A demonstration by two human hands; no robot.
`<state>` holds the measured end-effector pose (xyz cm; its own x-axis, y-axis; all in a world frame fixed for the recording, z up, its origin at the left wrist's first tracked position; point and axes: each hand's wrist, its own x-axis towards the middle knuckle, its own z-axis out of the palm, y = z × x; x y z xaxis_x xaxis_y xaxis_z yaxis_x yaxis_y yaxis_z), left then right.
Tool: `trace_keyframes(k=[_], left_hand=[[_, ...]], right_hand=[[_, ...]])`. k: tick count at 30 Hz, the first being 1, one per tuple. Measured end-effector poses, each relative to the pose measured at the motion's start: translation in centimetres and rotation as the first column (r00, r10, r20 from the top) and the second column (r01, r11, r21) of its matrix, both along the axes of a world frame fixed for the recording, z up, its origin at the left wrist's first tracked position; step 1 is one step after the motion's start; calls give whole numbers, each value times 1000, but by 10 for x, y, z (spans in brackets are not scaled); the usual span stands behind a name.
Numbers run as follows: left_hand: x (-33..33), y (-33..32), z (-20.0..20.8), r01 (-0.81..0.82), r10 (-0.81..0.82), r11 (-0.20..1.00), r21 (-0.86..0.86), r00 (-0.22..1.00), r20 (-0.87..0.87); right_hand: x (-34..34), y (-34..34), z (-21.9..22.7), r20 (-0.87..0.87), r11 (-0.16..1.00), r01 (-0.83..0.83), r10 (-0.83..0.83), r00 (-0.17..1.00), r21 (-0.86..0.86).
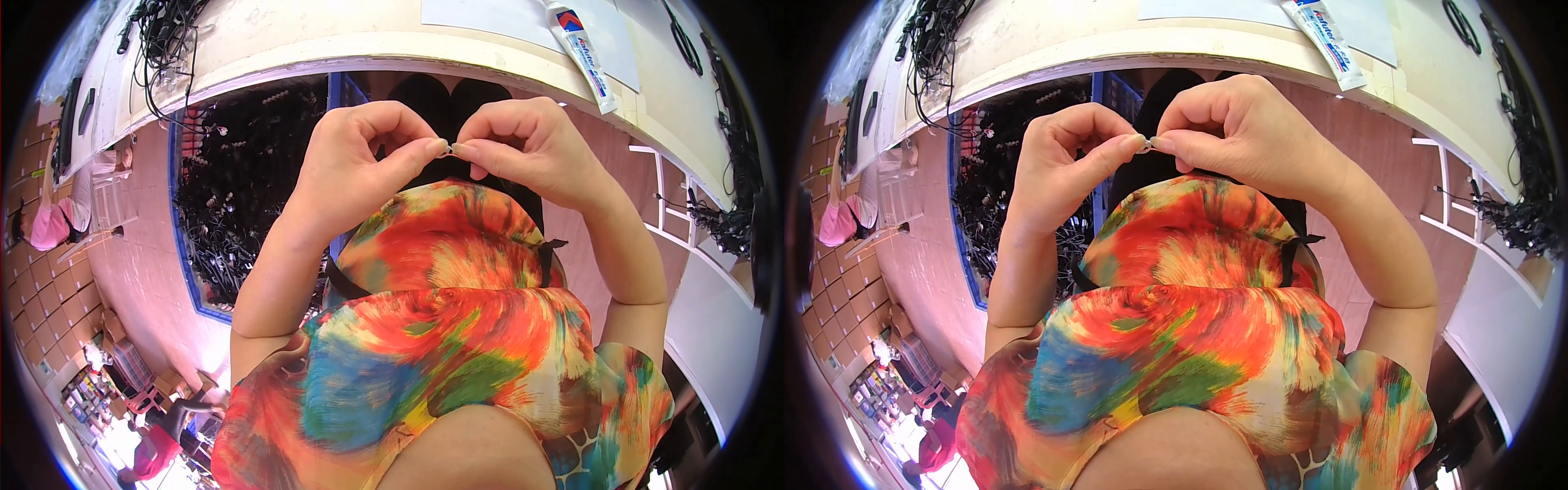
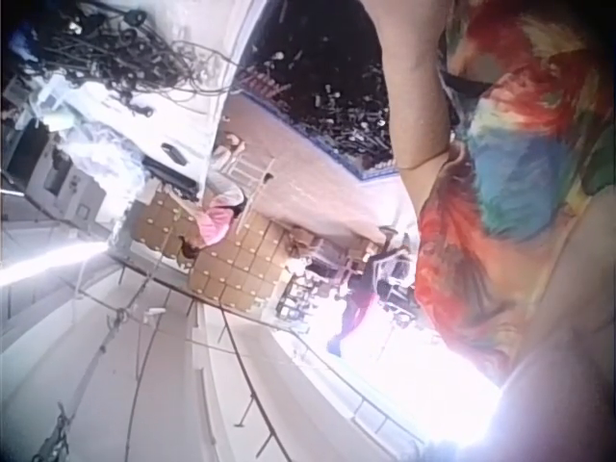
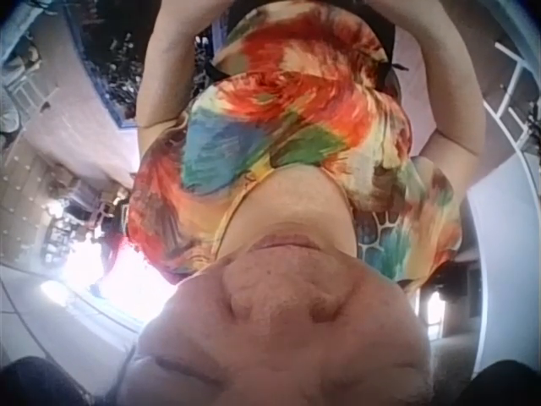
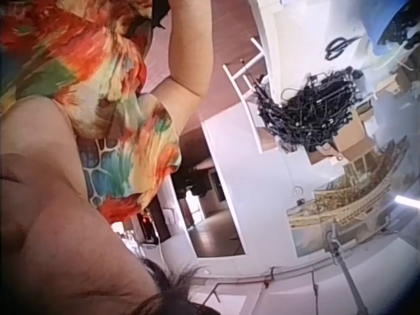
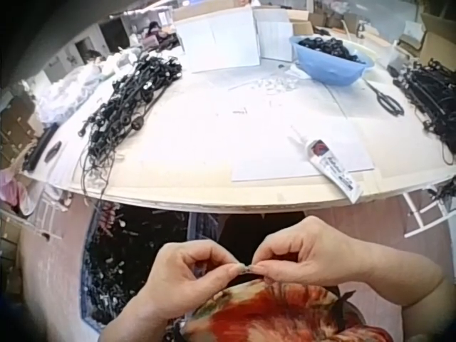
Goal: The user is seen gluing a small part onto a cylindrical electronic component.
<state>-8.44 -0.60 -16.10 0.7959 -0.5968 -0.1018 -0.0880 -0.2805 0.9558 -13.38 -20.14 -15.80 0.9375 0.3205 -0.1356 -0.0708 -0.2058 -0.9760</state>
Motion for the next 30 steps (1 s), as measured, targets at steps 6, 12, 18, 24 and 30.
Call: trace_keyframes(k=[6, 12, 18, 24, 30], left_hand=[[3, 1, -1, 70, -75, 996, -54, 993, -94], [4, 0, 0, 62, -133, 973, -221, 937, -324], [0, -4, -2, -28, -178, 925, -378, 848, -499], [-2, -12, -9, -243, -110, 833, -496, 807, -580], [-8, -11, 0, -205, -31, 873, -443, 882, -470]], right_hand=[[-2, -1, 1, 80, 999, 27, -24, 996, -35], [-4, 0, -4, -11, 991, 34, -33, 999, 128], [-6, 1, -1, -250, 950, 110, -35, 968, 293], [-13, 17, -6, 421, 947, 321, -296, 857, 11], [-14, 16, -9, 459, 957, 287, -271, 846, 35]])
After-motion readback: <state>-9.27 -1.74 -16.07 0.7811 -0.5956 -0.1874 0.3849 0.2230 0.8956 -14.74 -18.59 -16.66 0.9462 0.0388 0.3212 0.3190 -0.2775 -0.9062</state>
